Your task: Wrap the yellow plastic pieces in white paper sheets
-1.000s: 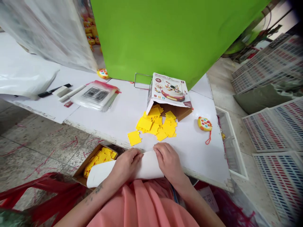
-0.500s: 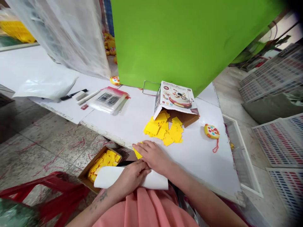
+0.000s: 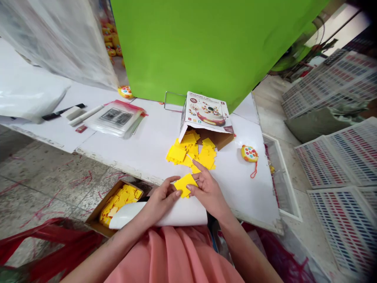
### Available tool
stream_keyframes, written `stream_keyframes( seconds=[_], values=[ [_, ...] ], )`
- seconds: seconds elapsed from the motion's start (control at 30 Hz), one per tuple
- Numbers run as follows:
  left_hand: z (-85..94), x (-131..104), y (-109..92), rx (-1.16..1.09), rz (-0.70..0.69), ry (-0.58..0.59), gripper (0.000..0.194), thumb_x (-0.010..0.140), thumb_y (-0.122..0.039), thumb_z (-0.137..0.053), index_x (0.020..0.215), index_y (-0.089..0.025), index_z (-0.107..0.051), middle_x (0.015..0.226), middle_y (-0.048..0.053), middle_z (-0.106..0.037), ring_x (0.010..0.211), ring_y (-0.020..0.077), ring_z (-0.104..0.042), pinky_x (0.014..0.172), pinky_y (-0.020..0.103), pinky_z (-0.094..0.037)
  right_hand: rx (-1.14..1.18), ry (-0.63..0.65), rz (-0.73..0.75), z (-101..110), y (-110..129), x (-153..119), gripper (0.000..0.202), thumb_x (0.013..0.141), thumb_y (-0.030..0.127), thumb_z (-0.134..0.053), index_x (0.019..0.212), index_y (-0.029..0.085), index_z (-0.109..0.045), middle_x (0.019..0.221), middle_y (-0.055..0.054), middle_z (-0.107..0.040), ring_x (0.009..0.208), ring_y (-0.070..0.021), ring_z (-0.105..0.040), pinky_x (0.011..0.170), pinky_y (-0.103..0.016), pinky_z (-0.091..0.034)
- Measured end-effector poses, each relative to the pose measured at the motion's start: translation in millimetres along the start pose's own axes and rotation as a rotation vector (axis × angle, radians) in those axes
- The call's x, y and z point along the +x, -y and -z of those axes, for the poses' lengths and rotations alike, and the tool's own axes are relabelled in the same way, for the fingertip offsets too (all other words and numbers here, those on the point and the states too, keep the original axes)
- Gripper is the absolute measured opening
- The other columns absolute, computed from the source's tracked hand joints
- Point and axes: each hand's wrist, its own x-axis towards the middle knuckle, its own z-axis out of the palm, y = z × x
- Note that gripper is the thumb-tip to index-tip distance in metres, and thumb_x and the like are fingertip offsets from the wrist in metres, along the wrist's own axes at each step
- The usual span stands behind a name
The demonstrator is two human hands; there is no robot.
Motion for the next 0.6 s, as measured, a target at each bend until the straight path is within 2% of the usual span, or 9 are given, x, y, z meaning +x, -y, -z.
stream_keyframes(
  seconds=[0.1,0.17,0.27,0.37,0.43,0.6],
  values=[
    [-7.4,4,-4,-0.221,0.051,0.101,0.04,0.082,-0.037,-0.053,0.117,-0.017,-0.045,0.081,0.001,-0.058,0.066,0.0105,-0.049,0.058,0.02,-0.037,-0.049,-0.02,-0.013,2,-2,-6,0.067,0.075,0.016,-0.056,0.133,0.034,-0.03,0.091,0.001,-0.056,0.069,-0.0102,-0.059,0.06,-0.024,-0.052],
    [-10.7,5,-4,-0.325,0.082,0.128,0.038,0.082,-0.036,-0.055,0.113,-0.016,-0.048,0.08,0.0,-0.059,0.064,0.009,-0.048,0.057,0.019,-0.036,-0.109,-0.028,-0.014,5,-3,-8,0.064,0.076,0.017,-0.057,0.132,0.033,-0.031,0.094,0.0,-0.058,0.072,-0.0116,-0.06,0.063,-0.026,-0.052],
    [-12.2,6,-1,-0.408,0.131,0.132,0.037,0.079,-0.036,-0.059,0.109,-0.015,-0.051,0.074,-0.002,-0.058,0.058,0.0071,-0.046,0.053,0.017,-0.033,-0.22,-0.08,0.014,13,-2,-7,0.046,0.078,0.023,-0.057,0.122,0.028,-0.043,0.103,-0.003,-0.059,0.081,-0.0143,-0.061,0.071,-0.03,-0.052],
    [-11.6,7,1,-0.447,0.177,0.132,0.04,0.077,-0.037,-0.061,0.109,-0.015,-0.052,0.074,-0.001,-0.058,0.059,0.0081,-0.049,0.054,0.018,-0.034,-0.301,-0.095,0.03,21,3,-5,0.023,0.082,0.031,-0.053,0.104,0.022,-0.053,0.1,-0.004,-0.061,0.085,-0.0162,-0.06,0.073,-0.031,-0.05],
    [-11.7,6,2,-0.441,0.188,0.12,0.041,0.076,-0.037,-0.062,0.11,-0.015,-0.053,0.074,-0.001,-0.058,0.06,0.0089,-0.05,0.055,0.018,-0.035,-0.376,-0.069,0.03,24,10,-4,0.017,0.085,0.033,-0.05,0.096,0.021,-0.055,0.094,-0.004,-0.063,0.084,-0.0162,-0.06,0.072,-0.03,-0.048],
    [-14.3,5,4,-0.33,0.141,0.084,0.038,0.077,-0.035,-0.06,0.109,-0.016,-0.055,0.079,0.001,-0.06,0.063,0.0098,-0.05,0.056,0.019,-0.036,-0.733,0.076,0.073,19,30,-1,0.008,0.086,0.023,-0.047,0.085,0.021,-0.055,0.085,0.0,-0.061,0.079,-0.0138,-0.056,0.069,-0.026,-0.042]
  ],
)
